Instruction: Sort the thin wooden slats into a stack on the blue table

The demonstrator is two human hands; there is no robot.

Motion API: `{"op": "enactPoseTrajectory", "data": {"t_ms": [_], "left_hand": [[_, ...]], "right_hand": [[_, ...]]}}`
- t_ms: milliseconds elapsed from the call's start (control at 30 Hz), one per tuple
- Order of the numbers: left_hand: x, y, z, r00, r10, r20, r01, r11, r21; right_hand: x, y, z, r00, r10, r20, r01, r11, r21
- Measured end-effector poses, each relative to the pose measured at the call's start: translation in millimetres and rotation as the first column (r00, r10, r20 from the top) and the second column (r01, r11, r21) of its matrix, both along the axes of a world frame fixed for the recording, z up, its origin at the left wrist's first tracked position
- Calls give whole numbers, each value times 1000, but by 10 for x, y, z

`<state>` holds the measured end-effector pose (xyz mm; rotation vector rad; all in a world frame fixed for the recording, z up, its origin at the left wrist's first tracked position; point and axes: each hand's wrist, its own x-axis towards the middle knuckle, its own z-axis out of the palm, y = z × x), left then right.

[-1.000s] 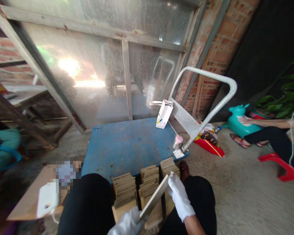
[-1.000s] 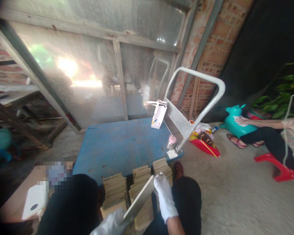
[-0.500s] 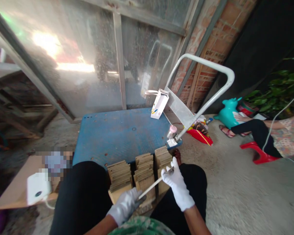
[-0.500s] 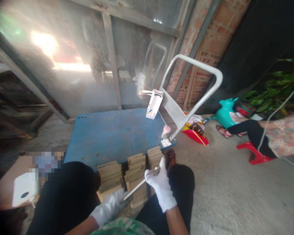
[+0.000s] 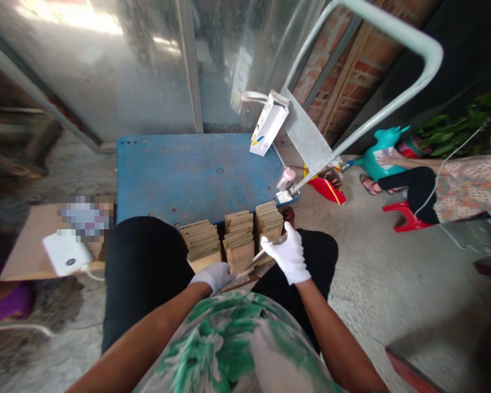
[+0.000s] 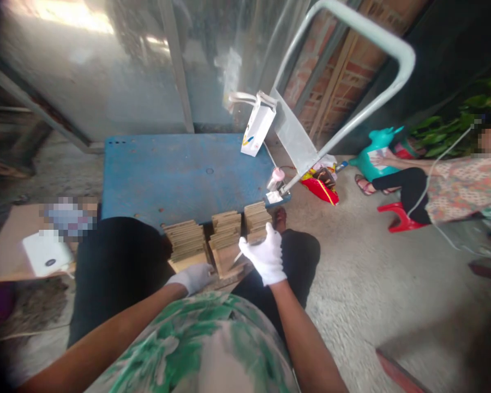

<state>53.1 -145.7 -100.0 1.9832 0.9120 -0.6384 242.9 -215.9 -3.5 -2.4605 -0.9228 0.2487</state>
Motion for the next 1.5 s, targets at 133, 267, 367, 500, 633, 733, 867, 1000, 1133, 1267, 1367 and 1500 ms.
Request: {"op": "enactPoseTrajectory", "data": {"t_ms": [133, 267, 367, 500, 633, 733, 867, 1000, 1133, 1267, 1367, 1500], "left_hand": [[28, 31, -47, 1000, -6, 3, 6, 1000, -18], [49, 45, -10, 1000, -6, 10, 6, 1000, -23], [47, 49, 12, 1000, -3, 15, 4, 999, -35], [36, 54, 1, 1000, 17, 15, -16, 998, -53], [24, 57, -48, 999, 47, -4, -47, 997, -67], [17, 56, -93, 998, 57, -22, -59, 995, -77], [7, 63, -122, 997, 67, -34, -70, 993, -96], [1, 83, -113, 996, 83, -40, -88, 988, -128], [3, 90, -121, 994, 93, -49, -100, 983, -153], [6, 82, -148, 993, 105, -59, -113, 982, -154], [8, 78, -151, 992, 113, -65, -121, 984, -134], [1, 77, -137, 991, 114, -76, -121, 988, -100]], "right_hand": [[227, 94, -54, 998, -42, 54, 49, 988, -147], [507, 212, -312, 995, -78, 67, 93, 960, -264], [676, 265, -599, 996, -26, 86, 54, 941, -335], [786, 279, -930, 997, 12, 70, 18, 914, -405], [809, 288, -1154, 1000, 5, 26, 7, 892, -452], [820, 302, -1301, 1000, -12, -17, 2, 872, -489], [823, 326, -1478, 997, -36, -62, -3, 844, -537], [810, 359, -1584, 995, -49, -90, -8, 834, -552], [824, 391, -1597, 990, -66, -126, -11, 848, -530], [850, 419, -1553, 984, -89, -157, 7, 887, -462], [829, 458, -1489, 978, -103, -181, 23, 918, -396], [722, 559, -1354, 966, -92, -242, 20, 958, -286]]}}
